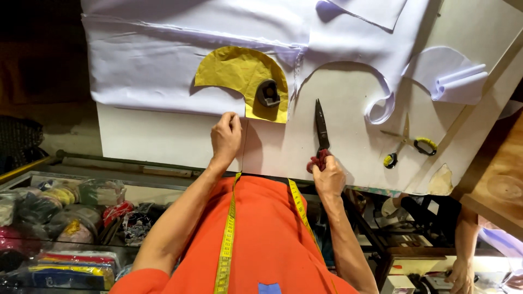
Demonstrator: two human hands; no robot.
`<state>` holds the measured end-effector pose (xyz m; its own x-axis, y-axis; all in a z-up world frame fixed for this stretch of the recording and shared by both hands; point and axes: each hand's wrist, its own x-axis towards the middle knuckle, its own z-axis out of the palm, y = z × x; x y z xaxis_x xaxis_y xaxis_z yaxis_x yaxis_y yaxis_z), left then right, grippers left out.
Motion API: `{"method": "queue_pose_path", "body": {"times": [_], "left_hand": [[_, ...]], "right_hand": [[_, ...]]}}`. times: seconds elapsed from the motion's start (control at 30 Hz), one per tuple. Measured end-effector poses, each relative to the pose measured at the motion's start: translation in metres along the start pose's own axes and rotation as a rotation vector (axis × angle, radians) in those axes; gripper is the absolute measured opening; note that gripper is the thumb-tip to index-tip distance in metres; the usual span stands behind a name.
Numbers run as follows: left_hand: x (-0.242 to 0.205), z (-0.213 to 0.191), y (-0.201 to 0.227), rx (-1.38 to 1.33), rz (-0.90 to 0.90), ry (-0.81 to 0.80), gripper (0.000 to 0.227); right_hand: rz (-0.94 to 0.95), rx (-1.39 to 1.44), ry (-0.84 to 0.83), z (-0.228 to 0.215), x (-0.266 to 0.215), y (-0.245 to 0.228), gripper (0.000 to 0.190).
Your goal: The person places a yellow paper pattern on a white fabric and secures it with a weight. They then use scissors to cut the fabric along the pattern's edge. After cutting, the person removes the pattern and hands the cut fabric piece to another person at a sewing machine.
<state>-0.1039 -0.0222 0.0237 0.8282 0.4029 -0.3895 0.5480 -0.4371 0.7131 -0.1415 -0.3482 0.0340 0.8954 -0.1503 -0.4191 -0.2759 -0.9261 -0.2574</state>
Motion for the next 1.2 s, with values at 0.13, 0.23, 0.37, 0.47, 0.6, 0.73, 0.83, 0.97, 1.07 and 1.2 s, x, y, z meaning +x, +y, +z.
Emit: {"method": "queue_pose_path", "body": {"times": [0.13,0.23,0.37,0.47,0.6,0.73,0.83,0.97,1.07,1.2], "left_hand": [[0.012,0.009,0.011,-0.149,-0.228,-0.053,0.035],[0.016,0.006,0.029,-0.2,-0.292,-0.087,0.034],[0.016,0.009,0.047,-0.306,-0.366,-0.095,0.025],[0.014,0.015,0.041,-0.304,-0.363,-0.074,0.023],[0.015,0.021,0.033,-0.26,-0.353,-0.049,0.019],[0.019,0.027,0.024,-0.222,-0.329,-0.037,0.017],[0.018,0.027,0.025,-0.194,-0.353,-0.025,0.016],[0.017,0.027,0.023,-0.211,-0.334,-0.023,0.018],[0.02,0.028,0.017,-0.208,-0.304,-0.02,0.018],[0.021,0.026,0.017,-0.214,-0.312,-0.034,0.018]], "right_hand": [[-0.095,-0.092,0.005,-0.011,-0.001,-0.008,0.025],[-0.213,-0.09,0.142,-0.011,0.016,-0.024,0.021],[-0.439,0.303,0.196,-0.022,0.059,-0.076,0.013],[-0.603,0.434,0.168,-0.019,0.098,-0.108,0.018],[-0.79,0.273,0.126,-0.024,0.127,-0.158,0.056],[-0.801,0.059,0.1,-0.01,0.132,-0.177,0.09],[-0.812,0.014,0.113,0.005,0.137,-0.175,0.1],[-0.854,-0.027,0.194,0.012,0.138,-0.177,0.101],[-0.87,-0.068,0.238,0.016,0.14,-0.179,0.098],[-0.879,-0.082,0.269,0.023,0.142,-0.177,0.098]]}}
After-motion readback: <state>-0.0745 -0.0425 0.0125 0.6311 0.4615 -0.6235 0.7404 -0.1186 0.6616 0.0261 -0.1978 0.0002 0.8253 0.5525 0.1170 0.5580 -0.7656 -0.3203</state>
